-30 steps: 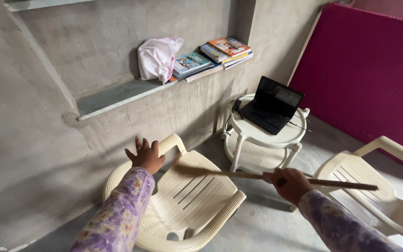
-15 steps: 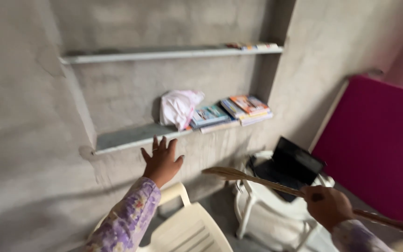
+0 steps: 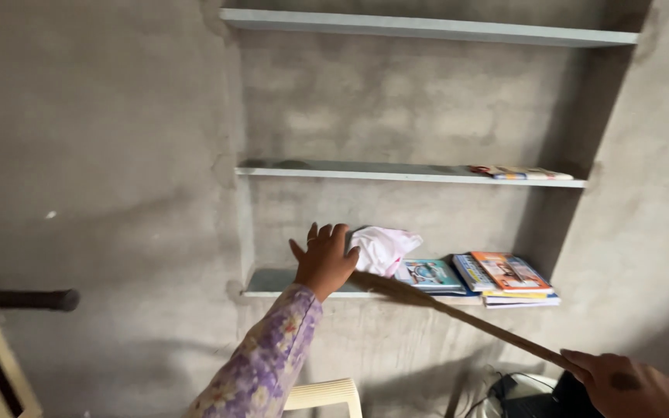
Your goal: The person uses a broom to dust a plastic chair and a wall shelf, then moves several books and notebooks from the shelf onto the chair. A laptop remains on a small table nearby.
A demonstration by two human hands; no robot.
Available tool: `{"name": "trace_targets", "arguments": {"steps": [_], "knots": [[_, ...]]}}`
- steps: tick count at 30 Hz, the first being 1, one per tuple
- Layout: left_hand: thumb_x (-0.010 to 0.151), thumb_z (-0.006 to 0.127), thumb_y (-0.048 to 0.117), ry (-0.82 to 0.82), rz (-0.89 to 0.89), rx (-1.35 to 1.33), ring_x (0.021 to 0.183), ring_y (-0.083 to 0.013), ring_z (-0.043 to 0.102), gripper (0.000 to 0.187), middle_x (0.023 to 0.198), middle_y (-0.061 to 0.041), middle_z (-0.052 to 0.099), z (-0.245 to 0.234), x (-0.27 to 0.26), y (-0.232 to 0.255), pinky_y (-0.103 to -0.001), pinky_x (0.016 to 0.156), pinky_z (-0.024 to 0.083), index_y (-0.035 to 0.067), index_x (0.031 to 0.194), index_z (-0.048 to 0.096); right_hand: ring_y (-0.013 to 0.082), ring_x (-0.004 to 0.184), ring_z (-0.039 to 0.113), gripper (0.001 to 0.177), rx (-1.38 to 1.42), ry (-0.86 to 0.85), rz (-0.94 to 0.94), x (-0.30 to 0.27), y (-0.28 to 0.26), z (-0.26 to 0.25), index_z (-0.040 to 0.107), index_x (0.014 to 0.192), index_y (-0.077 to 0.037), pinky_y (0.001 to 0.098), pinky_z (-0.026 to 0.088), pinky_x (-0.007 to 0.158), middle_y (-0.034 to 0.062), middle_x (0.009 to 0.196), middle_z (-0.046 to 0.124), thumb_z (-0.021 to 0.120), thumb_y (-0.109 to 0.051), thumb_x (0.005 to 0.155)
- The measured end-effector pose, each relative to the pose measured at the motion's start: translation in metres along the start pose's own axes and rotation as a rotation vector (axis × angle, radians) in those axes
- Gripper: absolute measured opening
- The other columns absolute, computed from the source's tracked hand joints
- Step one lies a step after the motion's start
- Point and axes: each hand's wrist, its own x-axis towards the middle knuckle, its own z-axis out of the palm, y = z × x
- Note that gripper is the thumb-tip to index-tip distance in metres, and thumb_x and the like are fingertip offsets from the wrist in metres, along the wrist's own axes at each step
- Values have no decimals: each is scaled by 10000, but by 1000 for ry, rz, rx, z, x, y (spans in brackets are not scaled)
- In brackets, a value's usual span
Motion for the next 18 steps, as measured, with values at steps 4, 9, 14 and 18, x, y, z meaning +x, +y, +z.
{"name": "trace_targets", "arguments": {"steps": [4, 9, 14, 18], "knots": [[940, 609, 403, 33, -3, 89, 1501, -430, 237, 531, 1454, -121, 491, -16, -6, 11, -815, 1122, 58, 162, 1395, 480, 130, 996, 796, 395, 79, 25, -69, 32, -6, 30, 649, 1326, -482, 318, 649, 943, -42, 1119, 794, 593, -351, 957], [945, 598, 384, 76, 21, 204, 1511, -428, 212, 530, 1513, -164, 433, -35, -21, -2, -812, 1115, 62, 128, 1395, 484, 175, 1018, 759, 515, 184, 46, -307, 93, -40, 105, 595, 1358, -539, 369, 603, 953, -30, 1121, 766, 567, -288, 909], [941, 588, 384, 26, -62, 278, 1522, -410, 193, 544, 1537, -156, 407, -53, -38, -29, -817, 1111, 50, 144, 1415, 471, 227, 1025, 770, 385, 148, 31, -319, 97, -98, 90, 625, 1304, -528, 389, 625, 940, -31, 1134, 775, 516, -379, 966], [937, 587, 381, -8, -92, 268, 1517, -412, 182, 562, 1537, -158, 400, -63, -38, -47, -817, 1106, 34, 149, 1433, 461, 302, 983, 755, 366, 317, 110, -357, 136, -115, 134, 698, 1257, -414, 440, 609, 880, 45, 1053, 791, 526, -325, 946]]}}
